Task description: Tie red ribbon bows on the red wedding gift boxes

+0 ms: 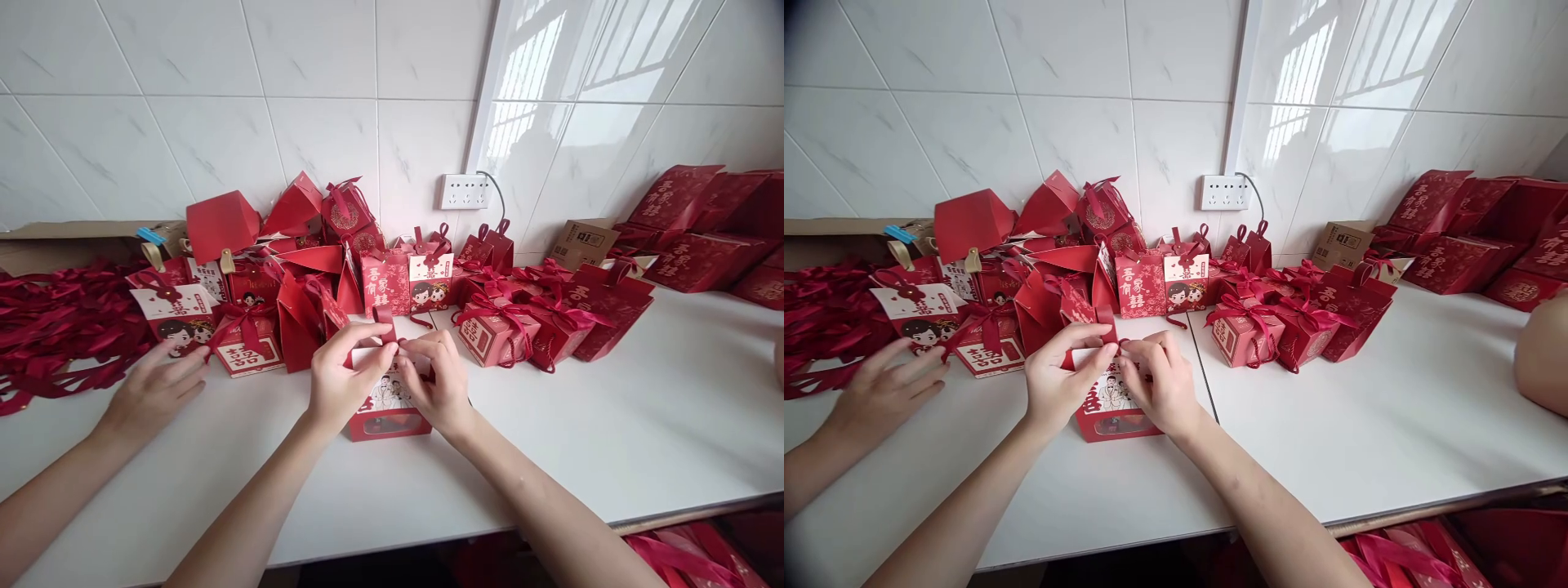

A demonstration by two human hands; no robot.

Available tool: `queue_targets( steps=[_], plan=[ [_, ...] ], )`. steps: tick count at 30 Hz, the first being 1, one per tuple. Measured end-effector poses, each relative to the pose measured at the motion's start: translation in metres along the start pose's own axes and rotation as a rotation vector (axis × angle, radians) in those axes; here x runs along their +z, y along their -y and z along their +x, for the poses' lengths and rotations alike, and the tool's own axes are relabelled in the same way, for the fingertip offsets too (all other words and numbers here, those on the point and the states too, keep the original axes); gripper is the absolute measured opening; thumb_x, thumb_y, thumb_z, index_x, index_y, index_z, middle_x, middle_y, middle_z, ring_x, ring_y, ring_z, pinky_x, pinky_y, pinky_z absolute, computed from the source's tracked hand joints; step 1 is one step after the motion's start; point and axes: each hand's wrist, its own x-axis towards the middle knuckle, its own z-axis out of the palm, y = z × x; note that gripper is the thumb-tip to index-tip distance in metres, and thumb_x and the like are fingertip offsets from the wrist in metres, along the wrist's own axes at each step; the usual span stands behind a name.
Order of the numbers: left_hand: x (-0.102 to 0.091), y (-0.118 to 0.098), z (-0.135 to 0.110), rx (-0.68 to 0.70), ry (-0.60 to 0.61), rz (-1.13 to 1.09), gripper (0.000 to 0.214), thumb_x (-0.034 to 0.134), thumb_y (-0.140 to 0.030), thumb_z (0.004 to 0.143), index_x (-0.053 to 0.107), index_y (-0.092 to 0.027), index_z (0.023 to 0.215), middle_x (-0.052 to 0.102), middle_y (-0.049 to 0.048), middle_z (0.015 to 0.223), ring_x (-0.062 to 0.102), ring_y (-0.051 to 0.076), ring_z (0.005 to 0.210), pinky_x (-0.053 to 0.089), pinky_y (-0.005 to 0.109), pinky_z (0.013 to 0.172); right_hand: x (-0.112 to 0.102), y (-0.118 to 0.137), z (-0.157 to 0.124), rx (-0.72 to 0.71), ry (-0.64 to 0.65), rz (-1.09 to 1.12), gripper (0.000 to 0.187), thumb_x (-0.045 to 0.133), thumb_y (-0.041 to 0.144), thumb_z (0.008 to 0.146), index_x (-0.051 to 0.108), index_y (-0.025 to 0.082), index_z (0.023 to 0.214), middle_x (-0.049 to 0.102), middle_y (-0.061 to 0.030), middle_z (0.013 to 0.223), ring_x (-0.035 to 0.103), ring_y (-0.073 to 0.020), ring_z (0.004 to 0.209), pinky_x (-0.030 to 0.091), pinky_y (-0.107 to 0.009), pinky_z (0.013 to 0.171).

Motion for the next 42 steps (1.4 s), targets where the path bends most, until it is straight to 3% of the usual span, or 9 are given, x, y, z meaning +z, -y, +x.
queue_targets(
  steps=[8, 17, 29, 37, 42],
  plan=[
    [-0.0011, -0.0052, 0.0004, -0.041, 0.020, -0.011, 0.014, 0.062, -0.018, 0.076, 0.065, -0.019, 0.089, 0.069, 0.0002, 0.080, 0.064, 0.011, 0.067, 0.054, 0.021, 0.063, -0.0007, 0.0009, 0.0018, -0.009, 0.001, 0.014, 0.018, 0.052, 0.017, 0.087, 0.049, 0.025, 0.102, 0.056, -0.0026, 0.081, 0.057, -0.0167, 0.068, 0.047, -0.030, 0.056],
    [-0.0029, -0.0015, 0.0006, 0.065, 0.059, -0.008, 0.019, 0.058, -0.015, 0.078, 0.065, -0.019, 0.096, 0.069, 0.0026, 0.088, 0.064, 0.013, 0.077, 0.054, 0.023, 0.070, -0.0019, 0.0009, 0.0027, 0.036, 0.014, 0.038, 0.013, 0.051, 0.016, 0.088, 0.049, 0.024, 0.098, 0.056, -0.0020, 0.081, 0.056, -0.0156, 0.068, 0.047, -0.030, 0.058],
    [-0.0037, 0.0000, -0.0003, 0.111, 0.071, 0.036, 0.030, 0.053, -0.011, 0.078, 0.066, -0.020, 0.103, 0.069, 0.0024, 0.090, 0.064, 0.013, 0.077, 0.054, 0.024, 0.069, -0.0036, 0.0027, 0.0030, 0.318, 0.071, 0.149, 0.005, 0.054, 0.025, 0.087, 0.051, 0.022, 0.090, 0.060, 0.0012, 0.075, 0.054, -0.0113, 0.055, 0.044, -0.023, 0.051],
    [-0.0020, 0.0022, 0.0005, 0.132, 0.039, 0.018, 0.024, 0.057, -0.012, 0.080, 0.067, -0.018, 0.101, 0.070, 0.0032, 0.090, 0.065, 0.012, 0.078, 0.054, 0.022, 0.071, -0.0074, 0.0062, 0.0068, 0.376, 0.150, 0.196, 0.013, 0.052, 0.026, 0.086, 0.049, 0.021, 0.097, 0.060, -0.0006, 0.081, 0.051, -0.0111, 0.055, 0.042, -0.024, 0.050],
    [-0.0025, 0.0019, 0.0010, 0.154, 0.055, 0.030, 0.025, 0.057, -0.011, 0.080, 0.067, -0.018, 0.102, 0.070, 0.0033, 0.090, 0.065, 0.013, 0.078, 0.055, 0.022, 0.070, -0.0096, 0.0054, 0.0095, 0.382, 0.189, 0.217, 0.006, 0.050, 0.026, 0.087, 0.053, 0.021, 0.090, 0.058, -0.0008, 0.079, 0.052, -0.0130, 0.061, 0.043, -0.026, 0.056]
  ],
)
